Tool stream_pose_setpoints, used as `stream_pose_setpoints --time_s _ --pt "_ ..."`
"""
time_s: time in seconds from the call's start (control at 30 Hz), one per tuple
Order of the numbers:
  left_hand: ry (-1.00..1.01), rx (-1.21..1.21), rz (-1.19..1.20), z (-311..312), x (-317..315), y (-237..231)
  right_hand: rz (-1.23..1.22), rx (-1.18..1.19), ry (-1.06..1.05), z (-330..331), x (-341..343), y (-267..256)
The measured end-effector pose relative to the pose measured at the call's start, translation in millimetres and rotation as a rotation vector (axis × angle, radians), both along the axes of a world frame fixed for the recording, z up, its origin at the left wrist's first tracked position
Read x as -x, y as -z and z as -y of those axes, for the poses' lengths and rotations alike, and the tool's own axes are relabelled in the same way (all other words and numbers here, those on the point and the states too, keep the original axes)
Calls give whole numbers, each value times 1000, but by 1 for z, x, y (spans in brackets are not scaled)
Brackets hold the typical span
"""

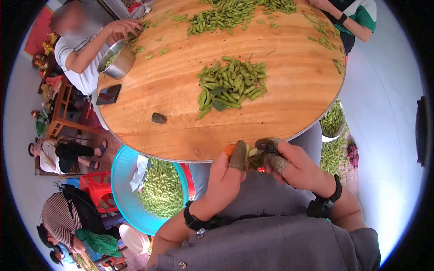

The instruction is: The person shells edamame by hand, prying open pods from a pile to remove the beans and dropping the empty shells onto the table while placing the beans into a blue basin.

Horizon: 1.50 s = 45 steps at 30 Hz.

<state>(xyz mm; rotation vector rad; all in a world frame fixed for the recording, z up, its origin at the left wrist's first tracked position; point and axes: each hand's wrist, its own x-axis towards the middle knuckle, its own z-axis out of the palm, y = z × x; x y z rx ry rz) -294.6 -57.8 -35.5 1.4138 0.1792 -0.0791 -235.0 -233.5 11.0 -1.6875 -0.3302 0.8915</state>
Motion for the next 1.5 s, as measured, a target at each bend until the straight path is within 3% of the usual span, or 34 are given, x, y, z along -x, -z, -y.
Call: stream_pose_setpoints --time_s 0.03,0.1,0.17,0.27,0.33,0.47,0.53,0.57,0.63,0.7,0.73,0.77,0.8,0.83,0.87,0.93,1.07,1.13,1.2,1.33,1.47,1.5 --pt "-22 131 -36 1 -2 -5 3 -6 1 1 -1 -1" --pt "-12 158 -9 1 -5 -7 317 -113 -47 4 -1 1" --pt "2 181 13 2 -10 -10 315 -141 -52 4 -4 -1" --pt "9 100 70 2 -19 -13 287 -182 -75 -2 -10 0" --pt "2 -113 155 2 -21 -8 259 -200 -92 -5 -14 2" --pt "11 -128 129 -1 -23 -9 243 -240 -54 -11 -17 8" --pt "-24 -388 301 -1 -25 -8 232 -249 -38 -13 -19 11" --pt "-21 -389 300 -2 -25 -8 189 -272 -29 -15 -19 12" --pt "-67 -865 548 -5 -26 -9 145 -295 -18 -18 -21 10" --pt "-84 -918 618 -7 -30 -9 -210 -254 -14 -20 -24 1" --pt "-102 -970 688 -8 -32 -9 -213 -255 -13 -21 -26 2" --pt "-99 -971 686 -7 -32 -9 -478 -389 43 -22 -28 3" --pt "-103 -537 431 -7 -32 -11 -743 -521 101 -22 -29 3" --pt "-104 -105 173 -6 -32 -11 -744 -522 104 -23 -29 5" --pt "-102 -103 173 -7 -34 -12 -800 -580 120 -24 -30 8" --pt "-55 509 -44 -10 -38 -14 -855 -637 139 -24 -30 8" --pt "21 555 -37 -14 -40 -13 -551 -480 100 -25 -26 10" --pt "-34 100 193 -9 -41 -11 -430 -431 59 -27 -25 10" --pt "-28 -35 209 -8 -43 -16 -184 -397 58 -31 -24 8" --pt "-8 -363 236 -8 -48 -19 -227 -284 45 -31 -33 3" --pt "-54 -238 142 -12 -50 -16 -353 -384 150 -29 -34 7" --pt "-63 94 82 -13 -50 -13 -372 -444 145 -29 -33 10"
